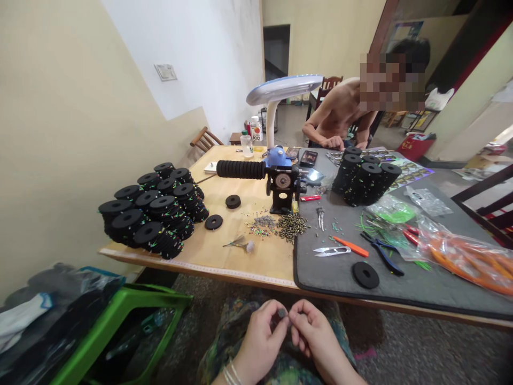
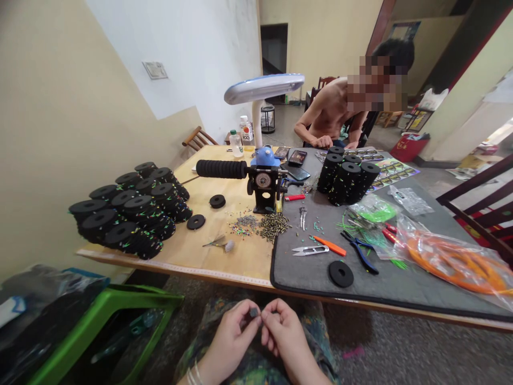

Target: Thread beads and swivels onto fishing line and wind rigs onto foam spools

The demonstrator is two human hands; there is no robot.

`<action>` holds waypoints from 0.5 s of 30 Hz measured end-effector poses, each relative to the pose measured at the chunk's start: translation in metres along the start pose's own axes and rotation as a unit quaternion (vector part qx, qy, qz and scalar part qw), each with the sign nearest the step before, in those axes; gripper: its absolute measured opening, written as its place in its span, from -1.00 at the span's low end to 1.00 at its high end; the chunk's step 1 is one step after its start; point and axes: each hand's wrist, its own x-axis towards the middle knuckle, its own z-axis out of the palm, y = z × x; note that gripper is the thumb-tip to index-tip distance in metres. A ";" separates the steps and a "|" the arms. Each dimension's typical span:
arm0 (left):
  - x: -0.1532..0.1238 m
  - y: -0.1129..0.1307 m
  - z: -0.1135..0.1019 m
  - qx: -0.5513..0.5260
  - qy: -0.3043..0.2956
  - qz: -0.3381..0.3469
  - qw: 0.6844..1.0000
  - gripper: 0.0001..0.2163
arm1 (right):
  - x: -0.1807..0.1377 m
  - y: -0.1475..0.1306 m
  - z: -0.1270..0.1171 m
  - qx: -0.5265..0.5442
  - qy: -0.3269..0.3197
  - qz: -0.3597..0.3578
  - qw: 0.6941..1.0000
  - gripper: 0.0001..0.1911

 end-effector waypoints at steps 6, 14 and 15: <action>0.000 0.001 0.001 -0.053 -0.037 -0.039 0.997 -0.88 | 0.000 -0.004 -0.003 0.011 0.020 -0.015 1.000 -0.47; 0.001 0.001 0.002 -0.093 -0.059 -0.064 0.992 -0.91 | 0.000 -0.001 -0.006 -0.035 0.020 -0.066 0.997 -0.45; 0.001 0.000 0.003 -0.091 -0.060 -0.071 0.991 -0.89 | 0.001 -0.001 -0.006 -0.038 0.017 -0.072 0.997 -0.46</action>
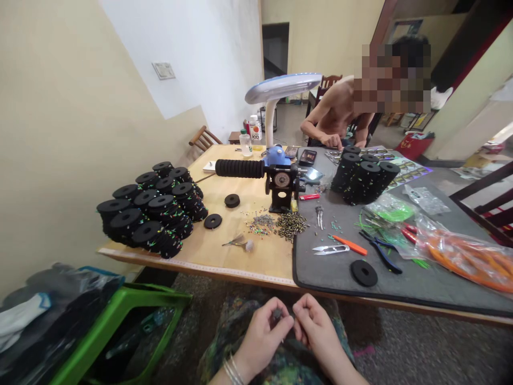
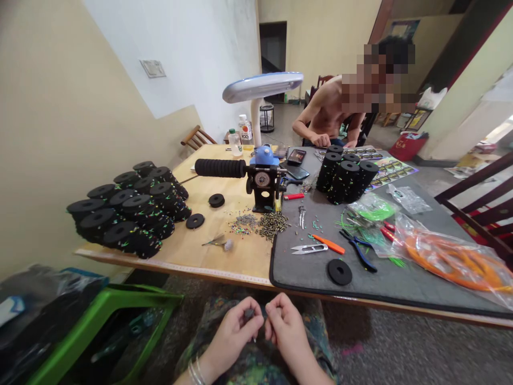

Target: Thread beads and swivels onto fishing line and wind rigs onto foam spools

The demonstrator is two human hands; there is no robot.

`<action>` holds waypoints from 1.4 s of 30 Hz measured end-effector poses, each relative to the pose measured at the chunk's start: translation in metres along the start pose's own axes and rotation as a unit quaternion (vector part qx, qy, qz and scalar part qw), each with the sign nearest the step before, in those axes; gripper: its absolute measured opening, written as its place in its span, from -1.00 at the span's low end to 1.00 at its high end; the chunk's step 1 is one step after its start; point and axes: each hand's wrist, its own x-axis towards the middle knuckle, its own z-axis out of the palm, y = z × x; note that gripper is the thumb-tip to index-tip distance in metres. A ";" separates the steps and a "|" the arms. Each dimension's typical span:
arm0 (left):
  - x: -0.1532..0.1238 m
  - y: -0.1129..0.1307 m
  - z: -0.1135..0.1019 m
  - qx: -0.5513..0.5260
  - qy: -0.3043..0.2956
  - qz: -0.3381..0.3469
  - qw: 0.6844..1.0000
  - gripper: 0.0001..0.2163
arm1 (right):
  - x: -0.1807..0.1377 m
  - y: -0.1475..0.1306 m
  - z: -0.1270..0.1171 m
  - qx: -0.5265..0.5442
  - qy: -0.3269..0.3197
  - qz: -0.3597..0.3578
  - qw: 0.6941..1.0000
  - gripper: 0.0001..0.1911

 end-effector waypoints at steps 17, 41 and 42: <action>0.001 -0.001 0.001 0.089 0.040 0.036 0.995 -0.91 | -0.001 0.005 0.001 -0.075 0.002 -0.065 0.995 -0.56; 0.005 -0.001 -0.010 -0.009 0.096 0.014 0.995 -0.84 | -0.007 0.001 -0.002 -0.217 -0.046 -0.076 0.972 -0.89; 0.006 0.000 -0.011 -0.015 0.104 0.017 0.994 -0.84 | -0.006 0.001 -0.002 -0.212 -0.043 -0.073 0.974 -0.89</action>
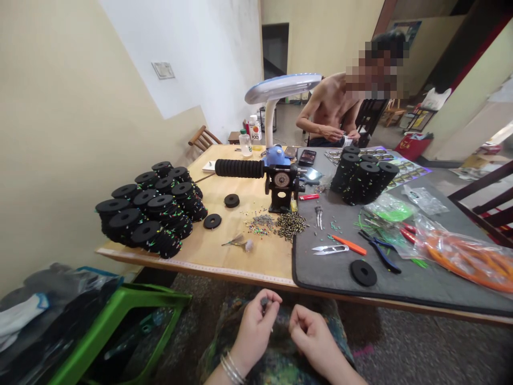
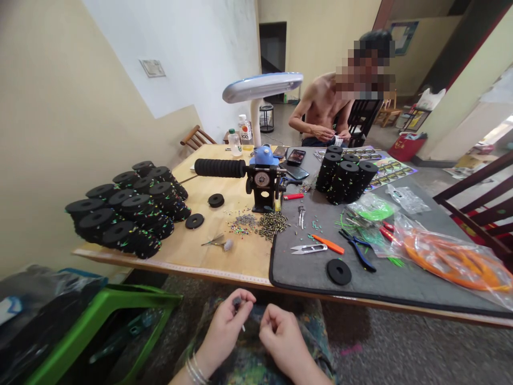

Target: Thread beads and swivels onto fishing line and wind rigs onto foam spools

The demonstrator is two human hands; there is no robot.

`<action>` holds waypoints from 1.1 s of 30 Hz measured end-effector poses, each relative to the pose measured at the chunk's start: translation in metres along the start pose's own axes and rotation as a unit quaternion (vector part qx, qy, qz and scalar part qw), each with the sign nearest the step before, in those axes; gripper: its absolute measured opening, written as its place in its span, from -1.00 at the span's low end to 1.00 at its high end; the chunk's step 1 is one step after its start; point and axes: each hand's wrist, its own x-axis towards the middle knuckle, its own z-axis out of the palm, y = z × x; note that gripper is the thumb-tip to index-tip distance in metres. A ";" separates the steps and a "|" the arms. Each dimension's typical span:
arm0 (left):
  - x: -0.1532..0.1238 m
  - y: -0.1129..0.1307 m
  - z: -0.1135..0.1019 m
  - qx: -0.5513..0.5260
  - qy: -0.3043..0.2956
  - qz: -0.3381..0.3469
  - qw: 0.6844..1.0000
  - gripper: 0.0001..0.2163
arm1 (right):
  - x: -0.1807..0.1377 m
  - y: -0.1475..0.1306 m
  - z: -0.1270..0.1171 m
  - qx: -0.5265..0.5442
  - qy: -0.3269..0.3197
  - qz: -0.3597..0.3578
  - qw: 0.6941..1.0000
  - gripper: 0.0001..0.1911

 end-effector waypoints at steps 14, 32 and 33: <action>0.002 -0.005 -0.016 -0.044 -0.086 -0.107 0.990 -0.85 | -0.002 -0.016 -0.004 0.194 0.002 0.127 0.973 -0.71; 0.007 0.002 -0.010 -0.161 -0.030 -0.118 0.979 -0.64 | 0.001 -0.007 -0.010 0.143 -0.011 0.050 0.988 -0.51; 0.007 0.003 -0.010 -0.159 -0.033 -0.118 0.980 -0.64 | 0.001 -0.008 -0.012 0.144 -0.003 0.045 0.989 -0.50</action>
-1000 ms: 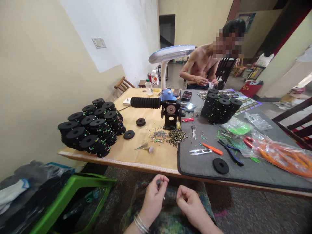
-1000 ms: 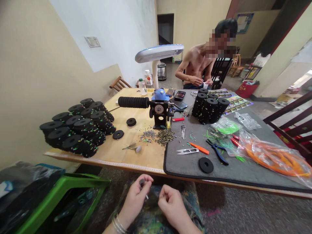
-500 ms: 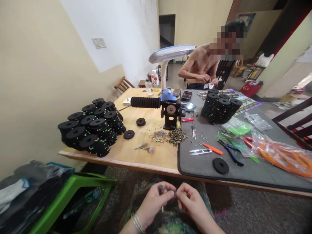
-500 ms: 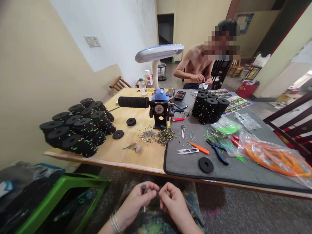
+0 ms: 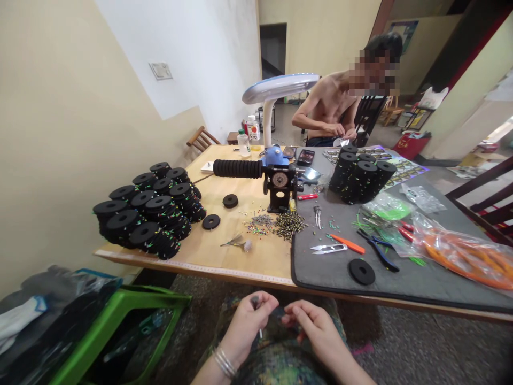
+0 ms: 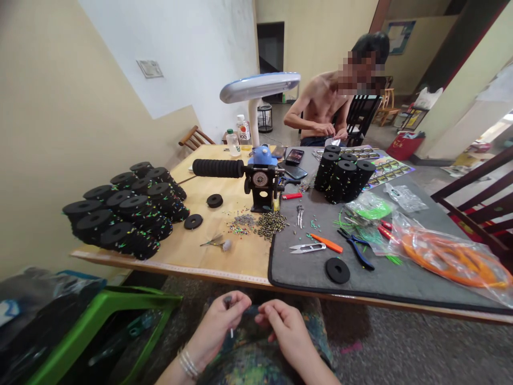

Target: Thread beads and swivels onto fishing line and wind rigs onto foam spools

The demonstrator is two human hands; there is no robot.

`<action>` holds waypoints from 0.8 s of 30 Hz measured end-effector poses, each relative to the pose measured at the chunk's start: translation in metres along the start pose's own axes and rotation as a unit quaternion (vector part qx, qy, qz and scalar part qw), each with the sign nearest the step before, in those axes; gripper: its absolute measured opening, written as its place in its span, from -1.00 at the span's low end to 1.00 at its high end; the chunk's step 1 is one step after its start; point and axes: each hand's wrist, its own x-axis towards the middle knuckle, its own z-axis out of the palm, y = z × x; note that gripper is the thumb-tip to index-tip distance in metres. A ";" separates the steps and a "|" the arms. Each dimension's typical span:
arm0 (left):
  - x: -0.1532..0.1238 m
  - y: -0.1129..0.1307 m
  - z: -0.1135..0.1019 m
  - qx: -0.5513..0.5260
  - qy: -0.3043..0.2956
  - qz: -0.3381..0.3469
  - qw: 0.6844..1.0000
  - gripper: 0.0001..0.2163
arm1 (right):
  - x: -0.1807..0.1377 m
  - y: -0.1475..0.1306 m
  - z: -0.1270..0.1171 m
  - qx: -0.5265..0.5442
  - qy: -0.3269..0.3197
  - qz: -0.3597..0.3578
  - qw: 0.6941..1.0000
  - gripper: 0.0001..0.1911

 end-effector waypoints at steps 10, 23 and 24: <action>-0.004 0.005 0.008 0.118 0.002 0.065 0.991 -0.68 | 0.012 -0.015 0.005 0.021 -0.042 -0.042 0.998 -0.64; -0.001 0.015 0.010 0.160 0.023 0.113 0.980 -0.77 | 0.015 -0.014 0.010 0.003 -0.043 0.000 0.999 -0.63; 0.000 0.014 0.010 0.152 0.028 0.110 0.982 -0.76 | 0.014 -0.015 0.010 0.001 -0.039 -0.001 0.999 -0.63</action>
